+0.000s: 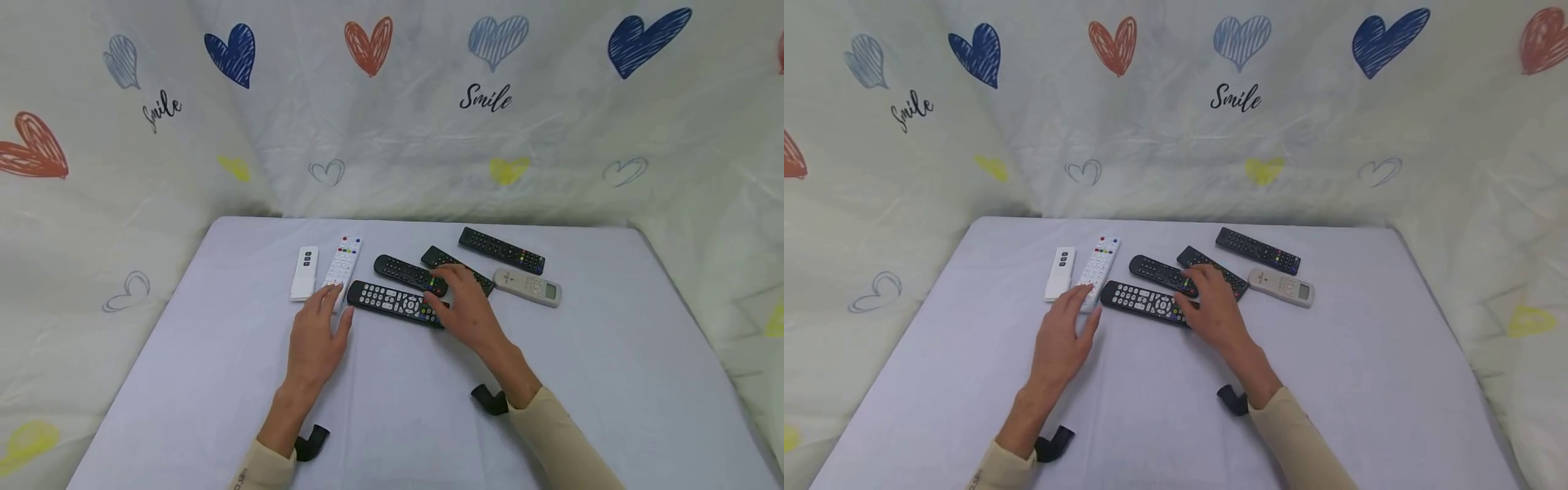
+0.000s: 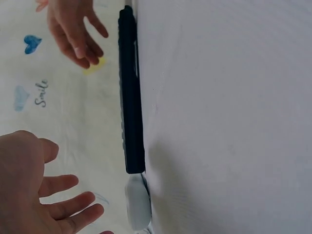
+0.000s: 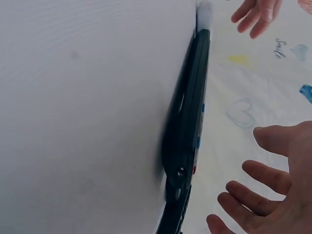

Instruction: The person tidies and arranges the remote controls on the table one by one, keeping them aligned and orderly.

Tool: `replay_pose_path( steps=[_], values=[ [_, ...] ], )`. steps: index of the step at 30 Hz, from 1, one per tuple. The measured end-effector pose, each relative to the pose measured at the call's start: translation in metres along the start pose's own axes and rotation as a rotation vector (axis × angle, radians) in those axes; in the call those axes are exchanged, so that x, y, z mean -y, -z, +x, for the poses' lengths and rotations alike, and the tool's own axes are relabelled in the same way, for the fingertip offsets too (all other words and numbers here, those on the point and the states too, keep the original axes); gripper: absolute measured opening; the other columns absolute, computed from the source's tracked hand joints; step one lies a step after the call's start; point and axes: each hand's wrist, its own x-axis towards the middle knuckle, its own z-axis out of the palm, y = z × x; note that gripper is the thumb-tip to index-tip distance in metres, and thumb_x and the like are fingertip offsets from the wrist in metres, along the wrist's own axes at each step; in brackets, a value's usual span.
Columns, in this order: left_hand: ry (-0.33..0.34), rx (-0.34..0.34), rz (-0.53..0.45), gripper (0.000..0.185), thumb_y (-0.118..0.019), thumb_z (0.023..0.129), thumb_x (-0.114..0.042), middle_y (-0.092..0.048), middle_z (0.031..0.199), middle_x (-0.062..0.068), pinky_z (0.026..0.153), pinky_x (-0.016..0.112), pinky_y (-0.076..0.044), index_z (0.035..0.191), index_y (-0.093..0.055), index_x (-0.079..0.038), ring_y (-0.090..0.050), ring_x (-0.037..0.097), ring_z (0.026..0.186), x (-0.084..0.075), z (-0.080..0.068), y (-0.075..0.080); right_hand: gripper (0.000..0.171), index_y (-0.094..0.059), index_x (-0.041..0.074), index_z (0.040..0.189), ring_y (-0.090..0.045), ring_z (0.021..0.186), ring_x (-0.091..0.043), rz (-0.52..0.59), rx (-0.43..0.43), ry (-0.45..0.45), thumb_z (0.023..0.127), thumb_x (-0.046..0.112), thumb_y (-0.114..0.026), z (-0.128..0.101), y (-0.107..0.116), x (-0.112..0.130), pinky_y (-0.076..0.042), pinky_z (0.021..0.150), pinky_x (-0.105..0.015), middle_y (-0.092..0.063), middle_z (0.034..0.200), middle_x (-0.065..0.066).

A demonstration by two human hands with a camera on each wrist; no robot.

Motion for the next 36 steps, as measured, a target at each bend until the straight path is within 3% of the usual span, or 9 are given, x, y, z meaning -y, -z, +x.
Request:
replay_pose_path(
  steps=[4,22,36],
  values=[
    [0.055,-0.004,-0.039,0.046,-0.064,0.103,-0.031,-0.06,0.144,0.009,0.103,0.051,-0.052,0.145,-0.059,-0.014,-0.061,0.033,0.129,0.003,-0.001,0.004,0.044,-0.062,0.005,0.137,-0.051,0.14,-0.037,0.021,0.0,0.025,0.099,0.023,-0.073,0.004,-0.004,0.004,-0.045,0.115,-0.057,-0.055,0.146,-0.016],
    [0.263,-0.029,-0.106,0.048,-0.063,0.103,-0.029,-0.058,0.14,0.013,0.105,0.052,-0.053,0.147,-0.055,-0.011,-0.06,0.032,0.129,0.02,-0.001,0.015,0.037,-0.065,0.01,0.134,-0.057,0.133,-0.031,0.12,0.097,-0.013,0.1,0.022,-0.072,0.029,-0.024,0.029,-0.05,0.111,-0.05,-0.06,0.137,-0.011],
    [0.346,-0.044,-0.127,0.05,-0.065,0.102,-0.022,-0.05,0.142,0.019,0.098,0.054,-0.051,0.146,-0.051,-0.003,-0.056,0.035,0.128,0.036,0.002,0.017,0.034,-0.067,0.009,0.132,-0.059,0.131,-0.027,0.157,0.132,0.03,0.1,0.02,-0.071,0.05,-0.04,0.045,-0.05,0.112,-0.045,-0.063,0.136,-0.009]
  ],
)
